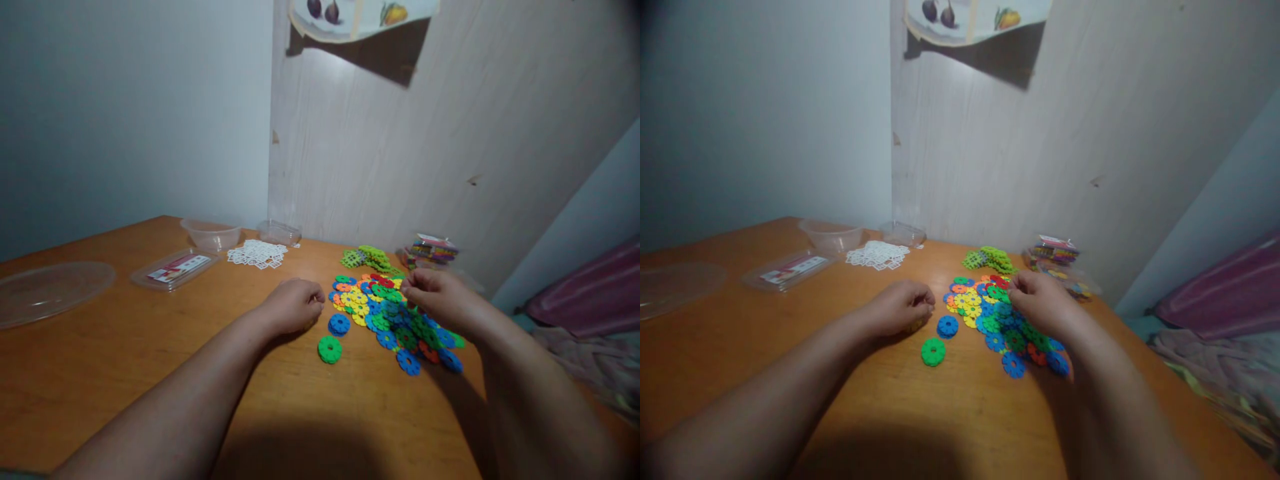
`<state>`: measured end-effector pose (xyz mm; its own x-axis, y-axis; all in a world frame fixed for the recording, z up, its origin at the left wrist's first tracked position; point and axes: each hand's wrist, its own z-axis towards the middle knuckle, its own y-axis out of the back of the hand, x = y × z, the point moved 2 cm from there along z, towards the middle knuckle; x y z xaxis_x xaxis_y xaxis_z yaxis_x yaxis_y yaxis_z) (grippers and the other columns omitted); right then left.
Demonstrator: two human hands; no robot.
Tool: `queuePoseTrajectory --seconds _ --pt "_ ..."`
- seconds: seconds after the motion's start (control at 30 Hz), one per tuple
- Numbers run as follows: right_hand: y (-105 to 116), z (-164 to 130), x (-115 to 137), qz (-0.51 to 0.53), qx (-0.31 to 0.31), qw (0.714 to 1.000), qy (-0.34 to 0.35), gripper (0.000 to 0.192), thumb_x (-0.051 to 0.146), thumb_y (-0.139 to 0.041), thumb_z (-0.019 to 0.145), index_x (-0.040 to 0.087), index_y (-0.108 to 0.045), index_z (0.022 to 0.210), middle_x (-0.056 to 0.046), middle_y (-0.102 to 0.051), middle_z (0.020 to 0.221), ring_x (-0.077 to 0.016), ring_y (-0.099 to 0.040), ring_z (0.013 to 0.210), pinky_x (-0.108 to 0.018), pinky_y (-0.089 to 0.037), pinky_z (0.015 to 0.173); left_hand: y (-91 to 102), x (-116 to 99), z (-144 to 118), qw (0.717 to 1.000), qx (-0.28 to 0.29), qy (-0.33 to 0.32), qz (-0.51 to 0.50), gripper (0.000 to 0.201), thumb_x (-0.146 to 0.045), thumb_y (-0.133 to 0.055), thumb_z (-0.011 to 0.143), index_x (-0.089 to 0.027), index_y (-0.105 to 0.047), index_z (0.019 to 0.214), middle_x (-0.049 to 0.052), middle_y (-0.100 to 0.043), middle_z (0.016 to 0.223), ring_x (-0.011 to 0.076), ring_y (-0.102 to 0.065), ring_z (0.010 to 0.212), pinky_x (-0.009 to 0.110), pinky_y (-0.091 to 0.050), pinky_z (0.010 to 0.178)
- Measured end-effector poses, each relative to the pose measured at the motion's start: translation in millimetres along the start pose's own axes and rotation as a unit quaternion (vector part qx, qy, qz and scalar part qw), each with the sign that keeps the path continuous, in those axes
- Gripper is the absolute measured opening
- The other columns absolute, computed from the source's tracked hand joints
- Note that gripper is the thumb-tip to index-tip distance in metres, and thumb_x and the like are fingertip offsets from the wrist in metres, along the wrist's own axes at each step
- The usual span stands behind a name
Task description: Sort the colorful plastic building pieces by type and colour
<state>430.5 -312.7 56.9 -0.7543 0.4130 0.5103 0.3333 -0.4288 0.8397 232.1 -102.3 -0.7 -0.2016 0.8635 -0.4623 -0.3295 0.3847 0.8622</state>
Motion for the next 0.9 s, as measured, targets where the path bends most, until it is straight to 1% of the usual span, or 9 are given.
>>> queuePoseTrajectory --seconds 0.07,0.17,0.23,0.33,0.47,0.6,0.67,0.77,0.9 --pt "2 -8 -4 -0.021 0.001 1.000 0.003 0.016 0.035 -0.057 0.078 0.021 -0.059 0.071 0.001 -0.057 0.062 -0.0151 -0.049 0.059 -0.026 -0.030 0.051 0.8 1 0 1.000 -0.002 0.004 0.006 0.020 -0.027 -0.055 0.080 -0.018 -0.072 0.086 0.004 -0.071 0.083 0.0153 -0.059 0.072 0.024 -0.037 0.062" --pt "-8 -24 -19 -0.003 0.016 1.000 -0.008 0.017 0.035 -0.062 0.076 0.021 -0.058 0.067 0.001 -0.058 0.061 -0.0150 -0.049 0.058 -0.026 -0.032 0.052 2.2 0 1 1.000 -0.002 0.009 0.009 0.023 -0.024 -0.052 0.080 -0.017 -0.072 0.088 0.006 -0.073 0.087 0.0159 -0.061 0.075 0.024 -0.039 0.064" --pt "-20 -34 -33 0.015 0.021 0.999 -0.046 0.019 0.039 -0.065 0.076 0.022 -0.059 0.070 0.001 -0.058 0.060 -0.0156 -0.050 0.058 -0.027 -0.032 0.052 2.8 -1 1 1.000 -0.005 0.007 0.008 0.023 -0.024 -0.052 0.080 -0.017 -0.073 0.088 0.006 -0.073 0.088 0.0164 -0.062 0.076 0.025 -0.040 0.065" --pt "-36 -45 -51 -0.026 0.009 0.995 -0.100 0.029 0.050 -0.068 0.077 0.022 -0.061 0.076 0.000 -0.062 0.063 -0.0166 -0.053 0.059 -0.027 -0.031 0.053 2.5 -1 1 1.000 -0.008 0.009 0.002 0.021 -0.024 -0.053 0.081 -0.017 -0.072 0.086 0.007 -0.073 0.088 0.0169 -0.063 0.076 0.025 -0.041 0.065" --pt "-47 -49 -54 -0.110 -0.022 0.987 -0.117 0.039 0.059 -0.072 0.073 0.022 -0.059 0.075 -0.004 -0.064 0.070 -0.0183 -0.054 0.063 -0.028 -0.030 0.054 2.0 0 2 1.000 -0.015 0.010 0.002 0.021 -0.024 -0.054 0.081 -0.017 -0.073 0.087 0.007 -0.073 0.089 0.0175 -0.063 0.077 0.026 -0.042 0.068" --pt "-52 -49 -52 -0.115 -0.032 0.985 -0.122 0.037 0.057 -0.071 0.075 0.023 -0.057 0.076 -0.004 -0.063 0.070 -0.0190 -0.054 0.063 -0.029 -0.030 0.055 1.7 1 3 1.000 -0.011 0.019 0.004 0.022 -0.023 -0.054 0.081 -0.017 -0.073 0.090 0.007 -0.073 0.088 0.0170 -0.063 0.077 0.025 -0.042 0.066" --pt "-54 -48 -53 -0.093 -0.043 0.987 -0.123 0.037 0.055 -0.073 0.072 0.023 -0.054 0.076 -0.002 -0.062 0.067 -0.0186 -0.054 0.062 -0.029 -0.030 0.054 1.1 1 3 1.000 -0.012 0.020 0.003 0.022 -0.022 -0.054 0.080 -0.017 -0.073 0.091 0.007 -0.074 0.089 0.0170 -0.064 0.078 0.025 -0.042 0.066" --pt "-53 -47 -53 0.012 -0.079 0.990 -0.116 0.037 0.048 -0.078 0.066 0.024 -0.051 0.071 0.002 -0.055 0.060 -0.0161 -0.049 0.058 -0.027 -0.029 0.053 -0.2 2 4 1.000 -0.020 0.021 -0.004 0.023 -0.022 -0.053 0.081 -0.017 -0.073 0.091 0.008 -0.074 0.090 0.0176 -0.064 0.078 0.026 -0.043 0.067" --pt "-51 -49 -34 0.146 -0.081 0.980 -0.108 0.036 0.053 -0.067 0.075 0.024 -0.047 0.071 0.003 -0.055 0.057 -0.0131 -0.045 0.049 -0.026 -0.031 0.048 -0.9 2 5 0.999 -0.025 0.016 -0.016 0.024 -0.023 -0.052 0.081 -0.017 -0.073 0.091 0.008 -0.073 0.090 0.0175 -0.064 0.079 0.025 -0.042 0.066"
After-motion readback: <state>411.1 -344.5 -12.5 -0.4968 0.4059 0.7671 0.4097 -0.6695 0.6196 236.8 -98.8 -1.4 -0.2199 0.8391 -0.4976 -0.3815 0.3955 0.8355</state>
